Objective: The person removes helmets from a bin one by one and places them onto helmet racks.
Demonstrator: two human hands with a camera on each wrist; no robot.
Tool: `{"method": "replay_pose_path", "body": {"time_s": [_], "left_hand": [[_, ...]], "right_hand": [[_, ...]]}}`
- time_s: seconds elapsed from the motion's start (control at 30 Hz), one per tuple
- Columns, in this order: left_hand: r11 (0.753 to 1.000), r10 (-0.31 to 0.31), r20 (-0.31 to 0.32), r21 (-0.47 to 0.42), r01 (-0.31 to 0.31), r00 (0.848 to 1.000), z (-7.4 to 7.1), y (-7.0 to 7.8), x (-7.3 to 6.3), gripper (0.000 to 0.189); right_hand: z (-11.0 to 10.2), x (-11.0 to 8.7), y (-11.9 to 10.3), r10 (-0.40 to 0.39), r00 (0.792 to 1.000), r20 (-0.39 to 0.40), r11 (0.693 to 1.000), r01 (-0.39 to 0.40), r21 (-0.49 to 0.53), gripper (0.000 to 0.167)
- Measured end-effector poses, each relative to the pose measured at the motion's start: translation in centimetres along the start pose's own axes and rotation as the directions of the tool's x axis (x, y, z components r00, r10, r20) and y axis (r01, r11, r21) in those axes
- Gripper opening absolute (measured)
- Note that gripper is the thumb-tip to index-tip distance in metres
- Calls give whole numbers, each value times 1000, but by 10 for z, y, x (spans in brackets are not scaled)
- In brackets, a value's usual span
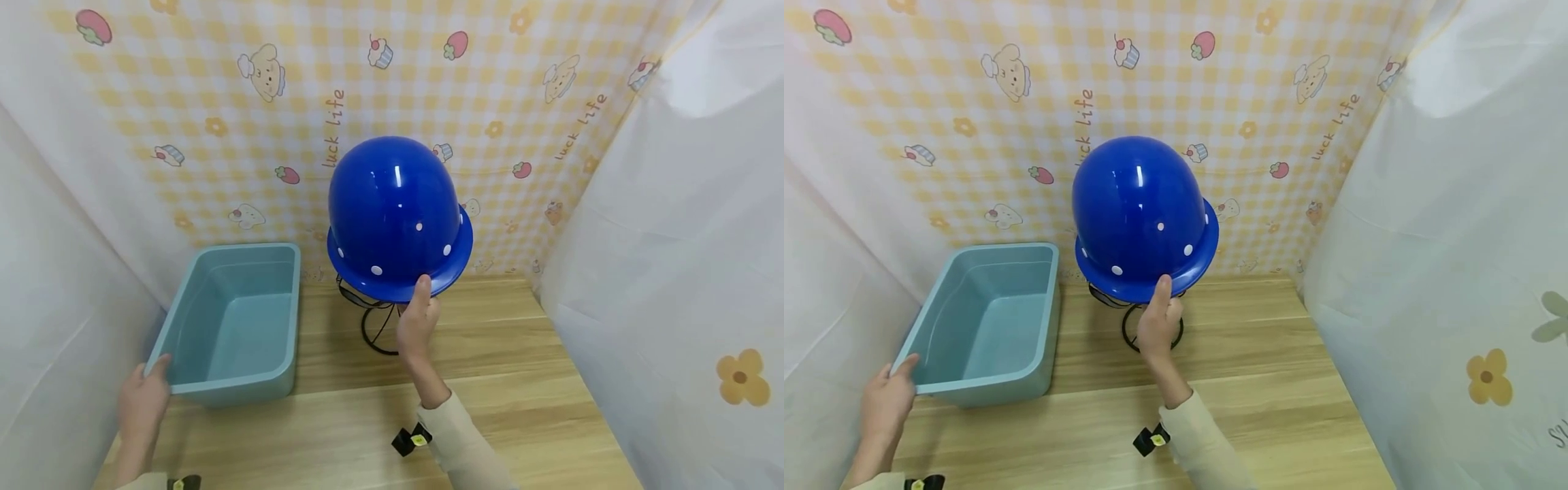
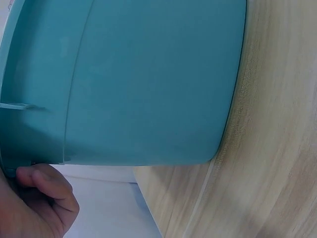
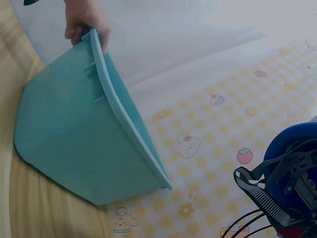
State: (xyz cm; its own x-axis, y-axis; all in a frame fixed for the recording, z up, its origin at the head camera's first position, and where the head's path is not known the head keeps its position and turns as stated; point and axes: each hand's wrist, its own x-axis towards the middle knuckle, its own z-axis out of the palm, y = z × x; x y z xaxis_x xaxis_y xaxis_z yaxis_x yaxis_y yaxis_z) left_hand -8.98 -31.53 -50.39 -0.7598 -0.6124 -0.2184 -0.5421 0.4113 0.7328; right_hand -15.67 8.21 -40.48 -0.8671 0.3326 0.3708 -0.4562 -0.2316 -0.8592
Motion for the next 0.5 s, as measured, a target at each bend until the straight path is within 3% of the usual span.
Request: {"method": "replay_pose_path", "body": {"time_s": [0.27, 0.5], "left_hand": [[1000, 1, -9, 6, -1, 1000, 2, 2, -1, 56], [1000, 3, -23, -6, -4, 1000, 1, 1, -2, 56]], "right_hand": [[-8, 6, 12, -8, 1000, -24, 995, 5, -104, 52], [-19, 10, 25, 18, 999, -38, 992, -22, -125, 52]]}}
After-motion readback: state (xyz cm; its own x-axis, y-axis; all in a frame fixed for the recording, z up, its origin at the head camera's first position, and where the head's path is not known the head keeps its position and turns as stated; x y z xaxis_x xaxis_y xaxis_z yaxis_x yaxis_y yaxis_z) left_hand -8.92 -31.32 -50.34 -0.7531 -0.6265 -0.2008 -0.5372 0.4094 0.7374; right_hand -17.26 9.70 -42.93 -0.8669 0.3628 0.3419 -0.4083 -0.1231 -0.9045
